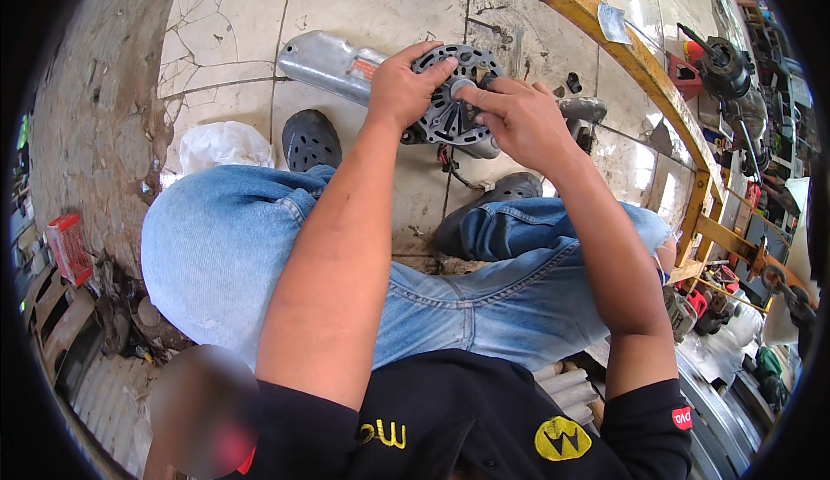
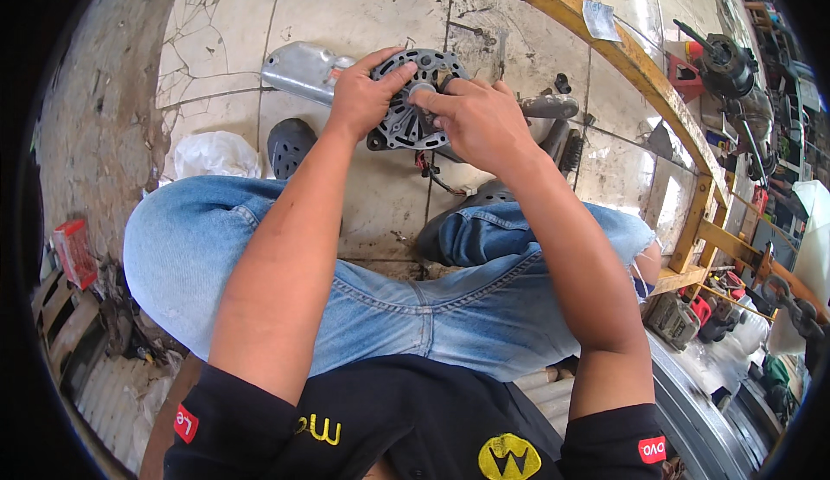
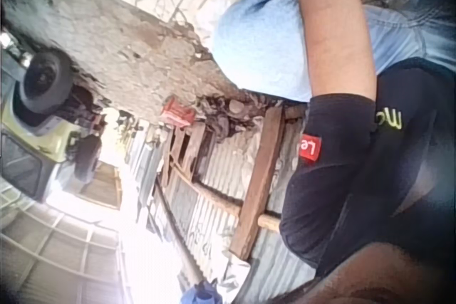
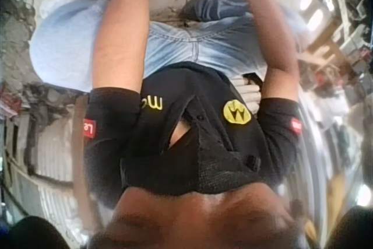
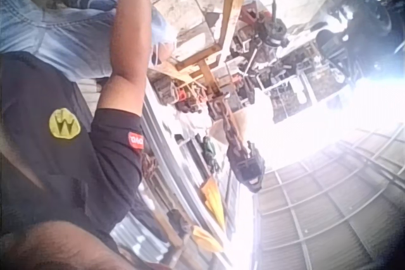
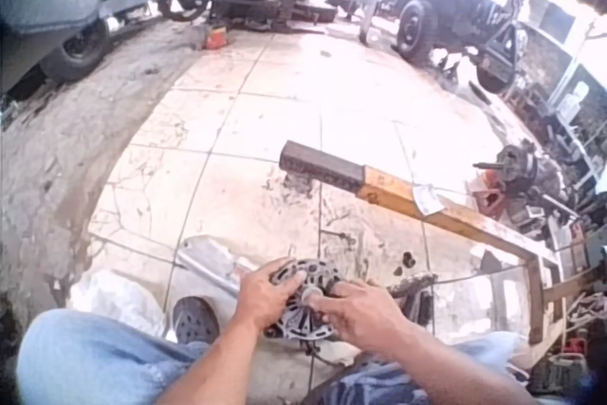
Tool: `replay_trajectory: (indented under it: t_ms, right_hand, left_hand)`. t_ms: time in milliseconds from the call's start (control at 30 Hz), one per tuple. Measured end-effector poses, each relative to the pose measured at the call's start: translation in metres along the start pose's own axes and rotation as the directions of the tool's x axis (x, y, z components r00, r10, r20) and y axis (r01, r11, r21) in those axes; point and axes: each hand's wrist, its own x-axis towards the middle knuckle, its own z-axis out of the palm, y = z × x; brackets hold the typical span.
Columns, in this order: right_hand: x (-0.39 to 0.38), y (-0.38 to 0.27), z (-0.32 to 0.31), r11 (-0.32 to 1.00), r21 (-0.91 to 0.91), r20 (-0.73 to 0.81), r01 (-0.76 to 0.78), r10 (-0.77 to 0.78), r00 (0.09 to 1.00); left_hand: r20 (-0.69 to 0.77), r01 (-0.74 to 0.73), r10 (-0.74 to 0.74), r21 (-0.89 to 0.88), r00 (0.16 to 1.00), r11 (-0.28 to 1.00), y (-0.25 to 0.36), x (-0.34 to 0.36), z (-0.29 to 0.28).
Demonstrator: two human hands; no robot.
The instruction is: The person sits on the floor and uses a screwdriver to adjust internal components of a small electric motor. They repeatedly tighten and loosen screws while manipulating wires and parts inside the motor housing.
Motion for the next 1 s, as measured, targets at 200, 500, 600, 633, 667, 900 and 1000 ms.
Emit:
replay_trajectory:
  t_ms: [200,500,600,633,667,900,1000]
  right_hand:
    - [0.0000,-0.0006,-0.0011,1.000,0.006,0.011,-0.018,0.018,1.000]
    - [0.0003,-0.0008,-0.0012,1.000,0.010,-0.002,-0.016,0.016,1.000]
    - [0.0005,-0.0017,0.0018,1.000,0.003,-0.051,-0.014,0.014,0.999]
    - [0.0002,-0.0017,0.0035,1.000,-0.002,-0.098,-0.011,0.010,0.995]
    - [-0.0001,-0.0009,0.0021,1.000,0.001,-0.085,-0.016,0.016,0.996]
    - [-0.0014,-0.0016,0.0012,1.000,-0.004,-0.081,-0.013,0.012,0.997]
    - [-0.0018,0.0004,-0.0001,1.000,0.007,-0.053,-0.026,0.026,0.998]
  left_hand:
    - [-0.008,0.011,-0.012,-0.052,1.000,0.999,-0.0006,-0.0004,0.0008]
    - [0.000,0.007,-0.007,-0.014,1.000,1.000,-0.0005,0.0008,0.0011]
    - [0.004,0.024,-0.024,-0.006,1.000,1.000,0.0021,-0.0002,0.0007]
    - [0.004,0.033,-0.033,-0.030,0.999,0.999,0.0028,-0.0007,0.0007]
    - [0.003,0.043,-0.042,-0.055,0.999,0.998,0.0035,-0.0009,0.0009]
    - [-0.009,0.009,-0.009,0.030,1.000,0.999,0.0038,-0.0010,0.0008]
    - [0.005,0.044,-0.044,-0.020,0.999,0.999,0.0051,-0.0016,0.0010]
